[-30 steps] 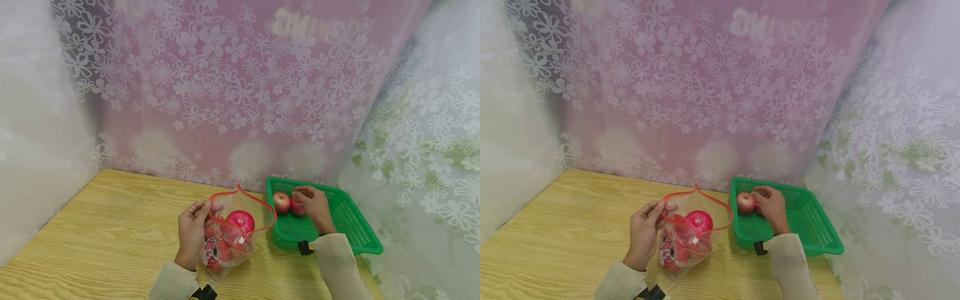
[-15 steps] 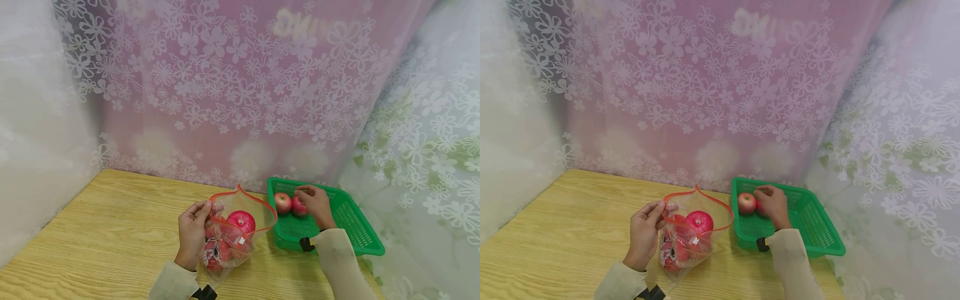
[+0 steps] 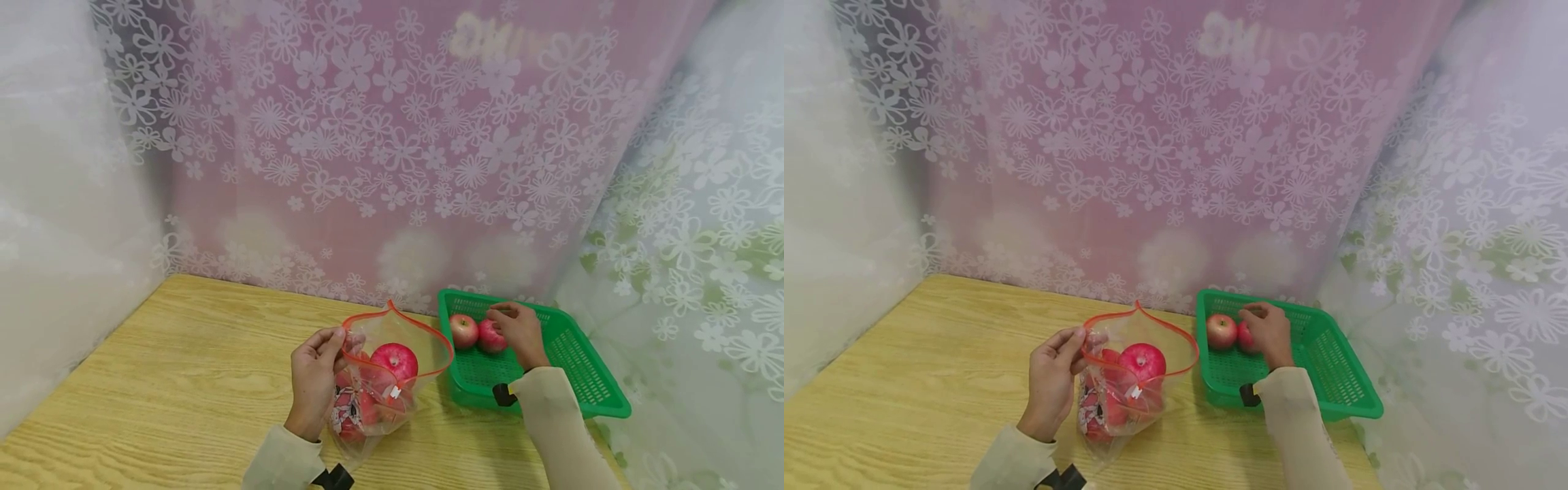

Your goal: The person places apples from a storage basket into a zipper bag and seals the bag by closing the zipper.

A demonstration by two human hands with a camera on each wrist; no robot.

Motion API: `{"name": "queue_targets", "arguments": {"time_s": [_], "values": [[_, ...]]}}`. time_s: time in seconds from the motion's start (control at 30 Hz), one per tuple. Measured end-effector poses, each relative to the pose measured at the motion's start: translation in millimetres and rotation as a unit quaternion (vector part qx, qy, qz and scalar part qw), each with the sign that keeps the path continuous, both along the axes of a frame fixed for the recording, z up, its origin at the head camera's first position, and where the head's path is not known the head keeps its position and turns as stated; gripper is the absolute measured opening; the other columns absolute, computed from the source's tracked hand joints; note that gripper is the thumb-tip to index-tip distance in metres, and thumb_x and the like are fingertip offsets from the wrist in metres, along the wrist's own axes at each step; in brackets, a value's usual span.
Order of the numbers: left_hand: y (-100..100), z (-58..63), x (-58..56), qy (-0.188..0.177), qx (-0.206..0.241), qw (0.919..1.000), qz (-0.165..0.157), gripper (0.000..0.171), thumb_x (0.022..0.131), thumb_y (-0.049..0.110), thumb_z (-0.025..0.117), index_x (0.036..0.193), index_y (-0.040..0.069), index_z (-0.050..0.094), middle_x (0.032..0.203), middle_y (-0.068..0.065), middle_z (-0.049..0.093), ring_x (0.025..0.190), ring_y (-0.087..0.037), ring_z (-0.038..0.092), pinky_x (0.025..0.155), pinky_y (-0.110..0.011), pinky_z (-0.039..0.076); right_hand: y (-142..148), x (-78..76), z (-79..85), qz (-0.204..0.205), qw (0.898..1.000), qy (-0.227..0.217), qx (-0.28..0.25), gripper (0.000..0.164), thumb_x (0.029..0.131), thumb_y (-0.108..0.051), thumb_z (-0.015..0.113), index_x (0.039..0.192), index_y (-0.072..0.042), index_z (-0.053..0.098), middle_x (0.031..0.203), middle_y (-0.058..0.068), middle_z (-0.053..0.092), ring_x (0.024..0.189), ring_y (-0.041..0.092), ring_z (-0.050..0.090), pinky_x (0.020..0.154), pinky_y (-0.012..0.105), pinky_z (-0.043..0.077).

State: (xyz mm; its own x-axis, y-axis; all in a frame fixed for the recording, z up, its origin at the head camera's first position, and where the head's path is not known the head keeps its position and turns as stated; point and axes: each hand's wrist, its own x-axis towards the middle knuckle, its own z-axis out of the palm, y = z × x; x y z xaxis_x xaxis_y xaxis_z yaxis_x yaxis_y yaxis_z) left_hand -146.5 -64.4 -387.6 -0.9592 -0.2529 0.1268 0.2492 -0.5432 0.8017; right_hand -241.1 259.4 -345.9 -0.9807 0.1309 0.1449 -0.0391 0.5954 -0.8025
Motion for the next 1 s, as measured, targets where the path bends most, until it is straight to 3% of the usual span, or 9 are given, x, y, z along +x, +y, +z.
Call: {"name": "queue_targets", "arguments": {"time_s": [0.4, 0.8, 0.9, 1.0], "values": [[-2, -2.2, 1.2, -0.004, 0.007, 1.0000, 0.003, 0.015, 0.097, 0.005, 0.057, 0.097, -0.008, 0.063, 0.078, 0.000, 0.069, 0.075, -0.010, 0.069, 0.069, -0.021, 0.057, 7, -6.0, -10.0, -0.027, 0.999, -0.034, -0.009, 0.043, 0.098, -0.028, 0.055, 0.128, 0.004, 0.056, 0.123, 0.027, 0.059, 0.093, 0.022, 0.066, 0.079, 0.032, 0.057], [-2, -1.1, 0.3, -0.002, -0.002, 1.0000, 0.006, 0.019, 0.097, 0.006, 0.056, 0.100, -0.012, 0.060, 0.079, -0.001, 0.068, 0.076, -0.010, 0.069, 0.070, -0.022, 0.057, 16, -15.2, -17.4, -0.046, 0.998, -0.036, -0.009, 0.046, 0.097, -0.029, 0.056, 0.130, 0.004, 0.053, 0.114, 0.022, 0.062, 0.076, 0.007, 0.063, 0.072, 0.028, 0.056], [-2, -0.5, 0.2, 0.002, -0.002, 1.0000, 0.004, 0.020, 0.097, 0.007, 0.057, 0.101, -0.013, 0.060, 0.080, -0.001, 0.068, 0.078, -0.010, 0.069, 0.072, -0.022, 0.057, 19, -16.6, -17.8, -0.047, 0.998, -0.038, -0.005, 0.049, 0.098, -0.029, 0.055, 0.132, 0.005, 0.051, 0.118, 0.026, 0.060, 0.076, 0.008, 0.062, 0.073, 0.029, 0.056], [-3, -0.6, 0.2, 0.001, -0.001, 1.0000, 0.005, 0.020, 0.097, 0.006, 0.057, 0.101, -0.013, 0.060, 0.080, -0.001, 0.068, 0.077, -0.010, 0.069, 0.071, -0.022, 0.057, 22, -18.5, -20.9, -0.048, 0.998, -0.043, -0.006, 0.051, 0.098, -0.031, 0.053, 0.134, 0.006, 0.049, 0.123, 0.029, 0.056, 0.082, 0.017, 0.065, 0.076, 0.032, 0.056]]}}
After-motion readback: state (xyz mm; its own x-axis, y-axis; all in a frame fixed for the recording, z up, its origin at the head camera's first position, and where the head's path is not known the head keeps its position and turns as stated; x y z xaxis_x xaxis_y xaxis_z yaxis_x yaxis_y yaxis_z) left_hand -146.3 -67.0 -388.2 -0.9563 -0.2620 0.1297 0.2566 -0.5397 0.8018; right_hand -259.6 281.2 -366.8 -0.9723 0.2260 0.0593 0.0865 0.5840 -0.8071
